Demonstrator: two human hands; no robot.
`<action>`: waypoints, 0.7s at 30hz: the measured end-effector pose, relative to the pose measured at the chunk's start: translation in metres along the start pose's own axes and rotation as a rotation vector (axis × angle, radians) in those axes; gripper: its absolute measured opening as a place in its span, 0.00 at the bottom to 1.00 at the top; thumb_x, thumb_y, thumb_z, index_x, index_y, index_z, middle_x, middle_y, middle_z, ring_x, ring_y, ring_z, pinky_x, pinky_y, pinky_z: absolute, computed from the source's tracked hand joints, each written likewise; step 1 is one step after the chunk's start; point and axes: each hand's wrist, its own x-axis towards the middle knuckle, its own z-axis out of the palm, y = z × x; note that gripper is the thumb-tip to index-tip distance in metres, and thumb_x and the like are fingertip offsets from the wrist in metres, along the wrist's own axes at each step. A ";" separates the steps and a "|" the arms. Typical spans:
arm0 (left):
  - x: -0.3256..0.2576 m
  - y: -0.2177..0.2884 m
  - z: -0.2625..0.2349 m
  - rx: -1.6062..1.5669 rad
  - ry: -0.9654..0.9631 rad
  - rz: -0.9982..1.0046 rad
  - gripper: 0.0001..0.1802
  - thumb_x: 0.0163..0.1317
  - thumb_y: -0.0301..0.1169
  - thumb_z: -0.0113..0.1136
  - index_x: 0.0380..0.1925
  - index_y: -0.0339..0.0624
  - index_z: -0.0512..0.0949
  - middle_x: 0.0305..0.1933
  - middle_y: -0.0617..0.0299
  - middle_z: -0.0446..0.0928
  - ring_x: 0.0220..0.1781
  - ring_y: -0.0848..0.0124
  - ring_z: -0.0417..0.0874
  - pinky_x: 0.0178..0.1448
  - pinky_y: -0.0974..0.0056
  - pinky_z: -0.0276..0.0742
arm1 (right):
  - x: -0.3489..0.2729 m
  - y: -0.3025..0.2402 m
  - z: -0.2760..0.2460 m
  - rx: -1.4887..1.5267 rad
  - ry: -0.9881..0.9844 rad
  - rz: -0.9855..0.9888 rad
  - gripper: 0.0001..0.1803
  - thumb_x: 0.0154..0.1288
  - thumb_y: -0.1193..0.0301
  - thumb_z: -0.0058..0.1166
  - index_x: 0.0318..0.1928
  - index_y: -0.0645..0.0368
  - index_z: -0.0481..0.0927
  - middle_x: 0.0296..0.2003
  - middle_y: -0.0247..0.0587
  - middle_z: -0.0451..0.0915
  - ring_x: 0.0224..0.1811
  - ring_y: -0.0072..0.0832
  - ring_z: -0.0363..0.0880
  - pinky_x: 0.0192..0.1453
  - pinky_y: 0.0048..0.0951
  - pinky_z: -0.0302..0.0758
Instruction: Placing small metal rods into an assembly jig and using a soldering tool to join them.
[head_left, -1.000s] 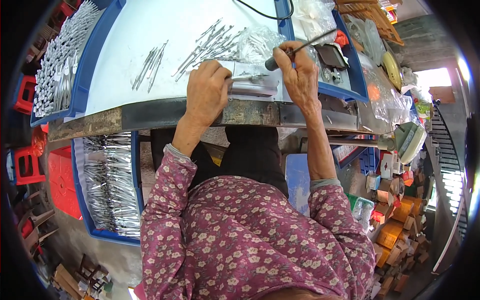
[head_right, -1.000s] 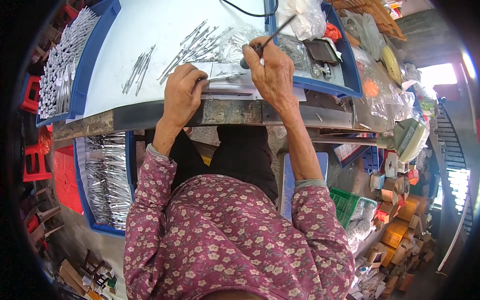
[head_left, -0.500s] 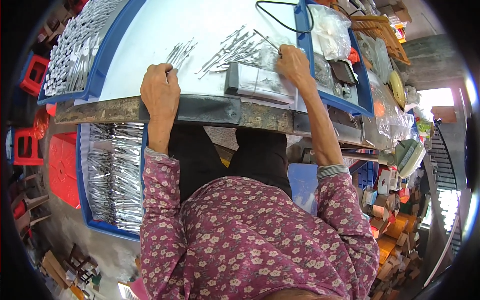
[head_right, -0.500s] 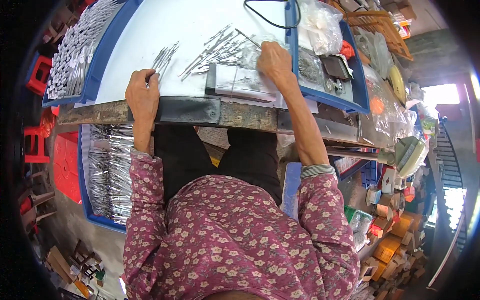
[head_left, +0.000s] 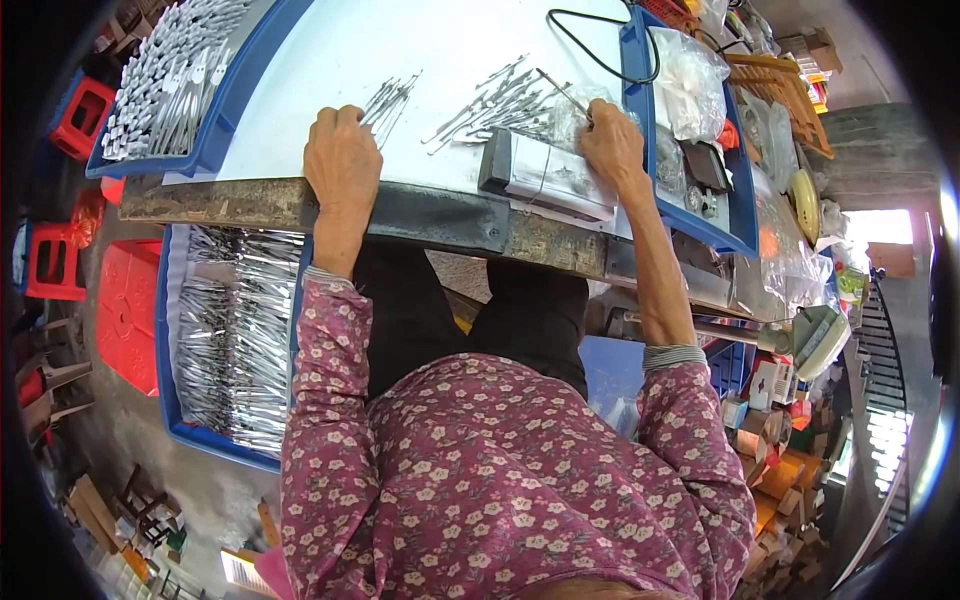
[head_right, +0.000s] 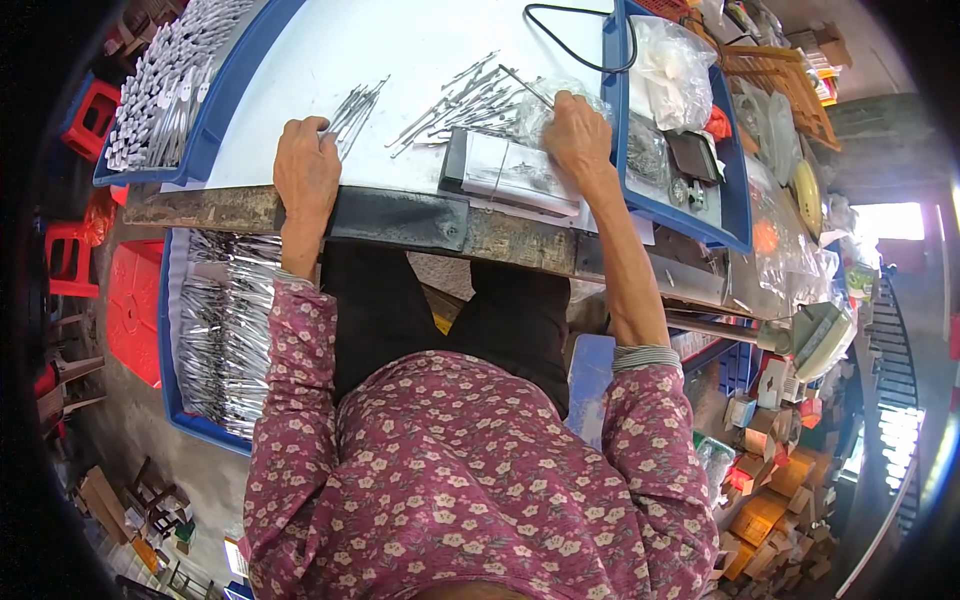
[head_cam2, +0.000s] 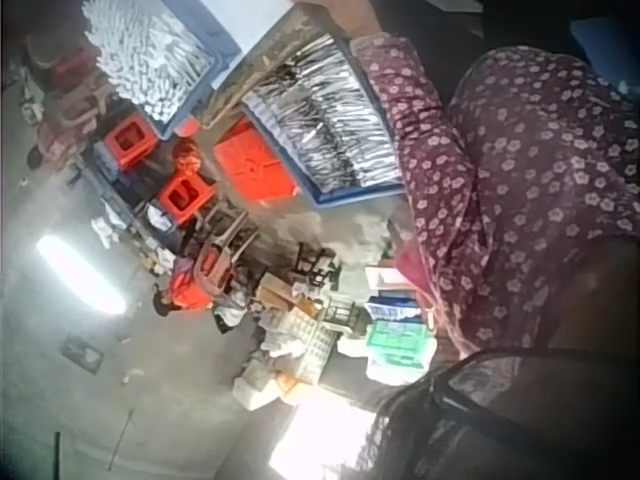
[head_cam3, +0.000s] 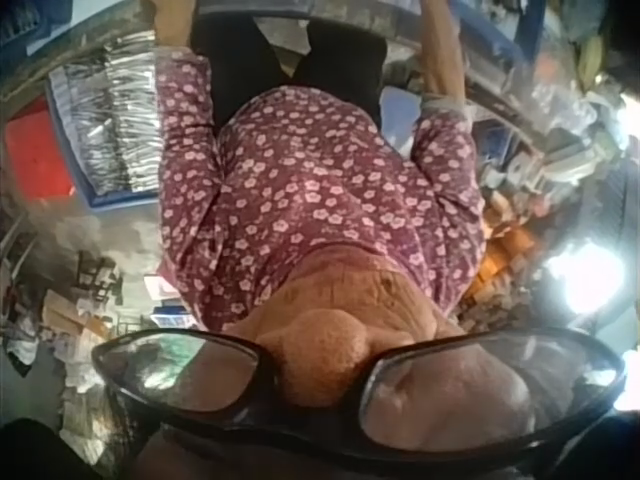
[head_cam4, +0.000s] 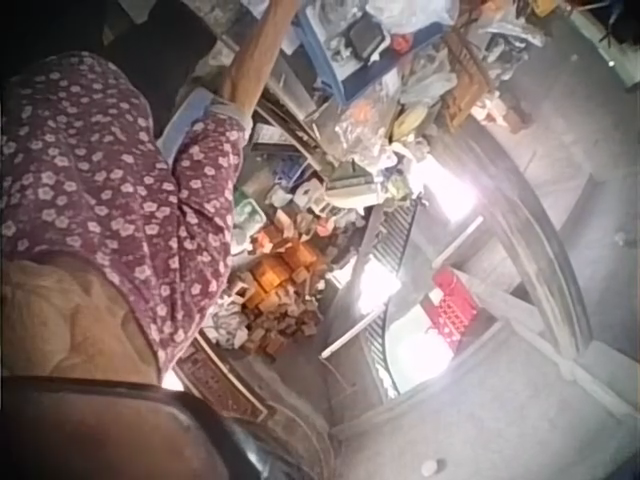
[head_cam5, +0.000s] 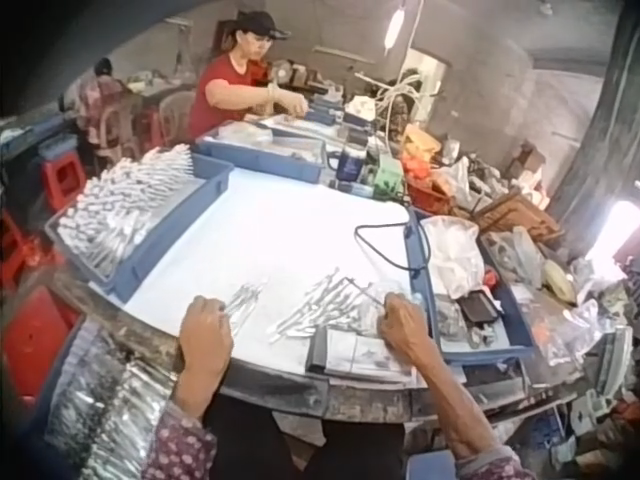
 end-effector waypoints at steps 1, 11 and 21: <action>-0.001 0.004 0.001 -0.033 0.059 0.060 0.07 0.52 0.26 0.54 0.31 0.38 0.78 0.32 0.52 0.72 0.38 0.56 0.74 0.41 0.57 0.71 | -0.001 0.000 -0.001 0.016 0.009 0.013 0.07 0.50 0.77 0.46 0.31 0.65 0.72 0.33 0.56 0.76 0.35 0.52 0.77 0.38 0.48 0.72; 0.000 0.046 0.034 -0.167 -0.236 0.184 0.06 0.50 0.26 0.57 0.28 0.37 0.78 0.31 0.51 0.73 0.39 0.53 0.73 0.44 0.55 0.70 | -0.010 0.003 -0.010 0.224 0.207 -0.015 0.08 0.52 0.72 0.52 0.29 0.64 0.71 0.28 0.53 0.76 0.30 0.48 0.76 0.36 0.43 0.71; 0.003 0.054 0.027 0.058 -0.350 0.241 0.02 0.47 0.21 0.54 0.24 0.35 0.74 0.29 0.48 0.75 0.34 0.54 0.77 0.38 0.53 0.72 | -0.030 -0.007 -0.031 0.919 0.271 0.107 0.08 0.53 0.74 0.57 0.31 0.64 0.74 0.20 0.33 0.74 0.22 0.15 0.70 0.25 0.20 0.67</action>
